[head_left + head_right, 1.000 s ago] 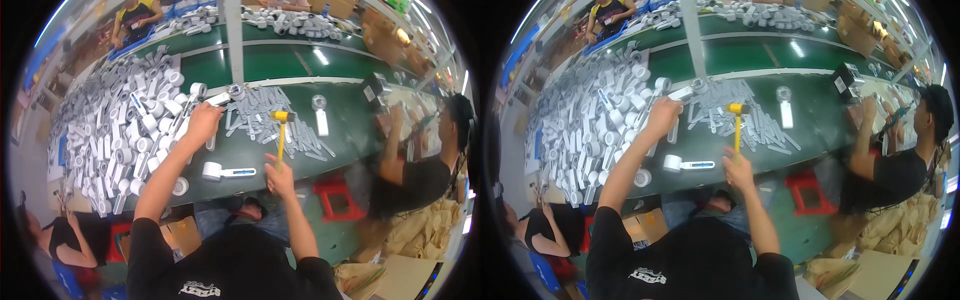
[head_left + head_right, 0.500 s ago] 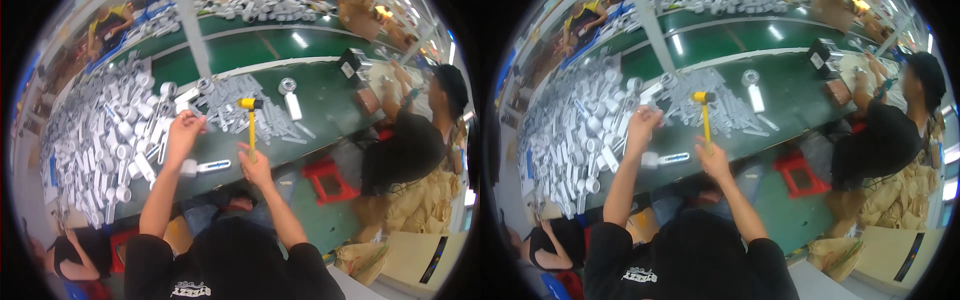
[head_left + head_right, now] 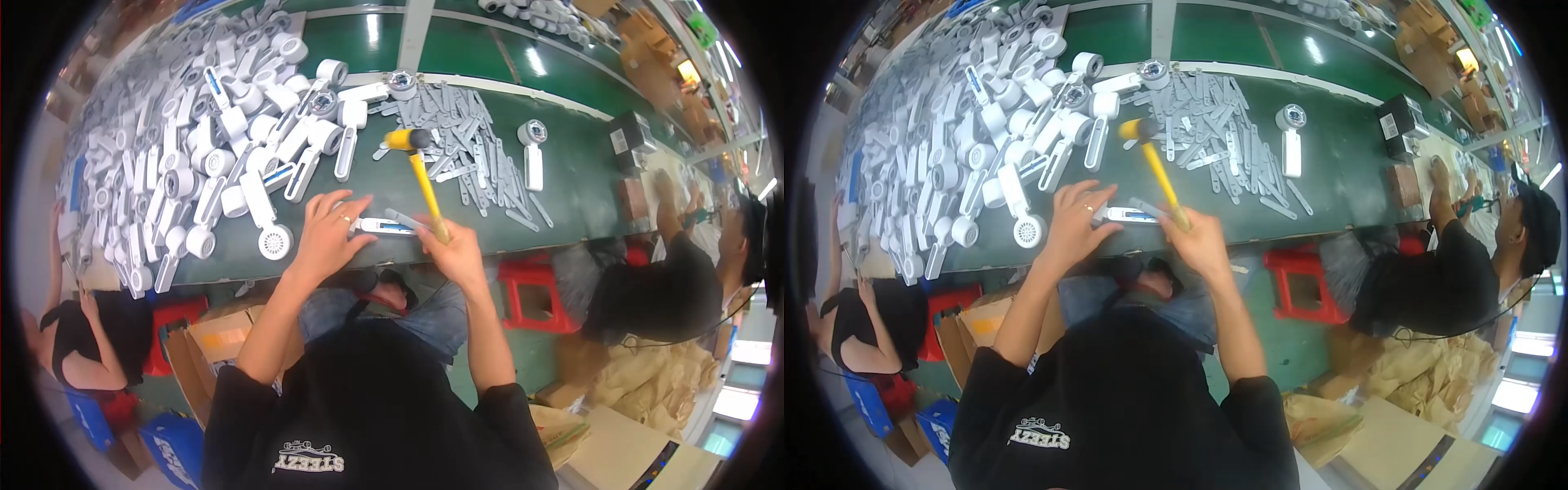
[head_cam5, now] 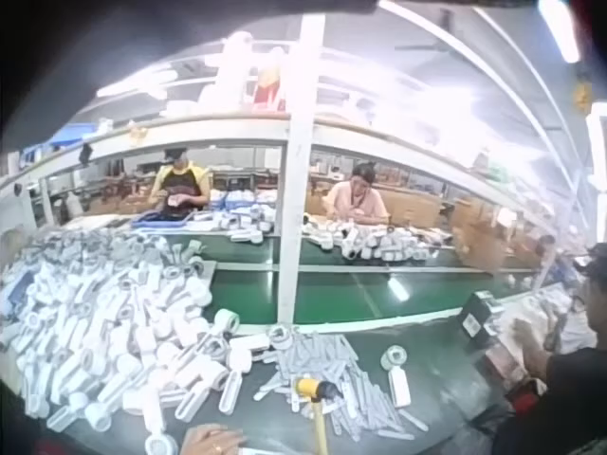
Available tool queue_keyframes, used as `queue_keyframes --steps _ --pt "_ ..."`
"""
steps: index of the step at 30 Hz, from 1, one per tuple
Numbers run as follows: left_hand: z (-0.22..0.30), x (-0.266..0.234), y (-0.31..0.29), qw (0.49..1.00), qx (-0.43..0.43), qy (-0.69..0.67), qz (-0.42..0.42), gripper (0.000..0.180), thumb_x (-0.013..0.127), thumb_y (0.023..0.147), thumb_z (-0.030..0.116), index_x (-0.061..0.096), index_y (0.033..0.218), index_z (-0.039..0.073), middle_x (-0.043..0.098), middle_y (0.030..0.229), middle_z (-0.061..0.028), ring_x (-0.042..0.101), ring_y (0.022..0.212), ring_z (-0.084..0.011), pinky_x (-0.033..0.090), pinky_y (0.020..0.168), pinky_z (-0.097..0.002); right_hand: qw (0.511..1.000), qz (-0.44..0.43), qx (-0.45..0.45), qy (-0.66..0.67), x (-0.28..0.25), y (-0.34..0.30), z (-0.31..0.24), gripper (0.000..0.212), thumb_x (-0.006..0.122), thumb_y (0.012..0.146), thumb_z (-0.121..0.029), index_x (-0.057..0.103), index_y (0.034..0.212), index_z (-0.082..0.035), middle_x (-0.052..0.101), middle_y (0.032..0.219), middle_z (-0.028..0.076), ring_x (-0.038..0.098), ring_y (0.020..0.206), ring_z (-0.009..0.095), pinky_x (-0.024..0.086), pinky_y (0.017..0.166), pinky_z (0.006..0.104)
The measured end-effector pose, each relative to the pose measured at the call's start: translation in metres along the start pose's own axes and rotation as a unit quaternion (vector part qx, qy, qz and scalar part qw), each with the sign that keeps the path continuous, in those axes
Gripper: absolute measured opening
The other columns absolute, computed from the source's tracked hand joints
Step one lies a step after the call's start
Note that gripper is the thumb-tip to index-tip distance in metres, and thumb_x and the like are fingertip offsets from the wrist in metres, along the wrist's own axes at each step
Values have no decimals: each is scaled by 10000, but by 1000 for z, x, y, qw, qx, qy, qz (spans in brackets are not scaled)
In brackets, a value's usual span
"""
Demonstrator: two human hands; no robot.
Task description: The person assembles plastic portable fan components by hand, using a small hammer to tap parts into their plastic housings.
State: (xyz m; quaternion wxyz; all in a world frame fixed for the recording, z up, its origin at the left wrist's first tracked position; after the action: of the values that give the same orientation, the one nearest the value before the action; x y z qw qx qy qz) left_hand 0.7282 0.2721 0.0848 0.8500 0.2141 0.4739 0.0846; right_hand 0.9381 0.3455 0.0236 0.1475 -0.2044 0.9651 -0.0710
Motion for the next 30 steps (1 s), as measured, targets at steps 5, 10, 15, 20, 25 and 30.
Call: queue_keyframes --steps 5,10,15,20,25,30 --pt "-16 15 -2 999 -4 -44 -19 693 882 798 200 619 1430 97 695 1207 -98 593 1245 -327 410 1141 -489 994 -91 14 -55 26 21 -1 272 753 1014 -213 793 1256 -95 631 733 -45 553 662 45 443 592 258" --pt "-19 17 -3 996 9 -90 -15 643 875 808 200 630 1391 80 689 1167 -107 612 1203 -328 407 1183 -513 993 -120 14 -8 24 20 -9 239 736 1023 -183 800 1231 -84 635 745 -47 531 651 38 411 573 241" --pt "-18 17 -2 994 27 -105 -16 614 880 791 193 651 1351 81 706 1147 -72 634 1174 -292 411 1195 -527 988 -124 -35 -85 30 22 -14 233 732 1017 -163 808 1217 -71 586 705 -54 496 674 36 416 607 249" --pt "-6 18 -3 992 109 -67 15 410 846 810 181 748 1206 139 728 1110 -18 658 1134 -238 437 1186 -531 976 -140 -49 -161 28 28 -19 250 753 1001 -193 813 1221 -91 580 676 -28 499 671 50 436 617 280" --pt "-1 22 -7 986 162 -35 21 272 813 834 163 809 1105 185 740 1063 12 677 1072 -195 459 1179 -523 971 -159 8 -177 32 26 -25 299 770 995 -248 800 1255 -106 605 653 -1 540 628 72 466 602 304" --pt "2 22 -5 987 155 -38 23 268 809 841 154 808 1108 179 736 1045 11 676 1064 -193 465 1169 -527 983 -98 134 -76 19 23 12 329 752 1018 -267 767 1284 -74 631 640 13 472 468 59 366 445 272"
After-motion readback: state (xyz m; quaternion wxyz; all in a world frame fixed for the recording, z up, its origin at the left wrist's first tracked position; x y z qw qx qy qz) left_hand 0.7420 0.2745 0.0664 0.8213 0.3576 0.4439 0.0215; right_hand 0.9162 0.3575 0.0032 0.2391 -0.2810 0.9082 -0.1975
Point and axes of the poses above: each hand's wrist, its own y-axis towards the middle knuckle, its own x-axis out of the palm, z = x × y, the point moved 10 cm from there along y, towards the middle knuckle
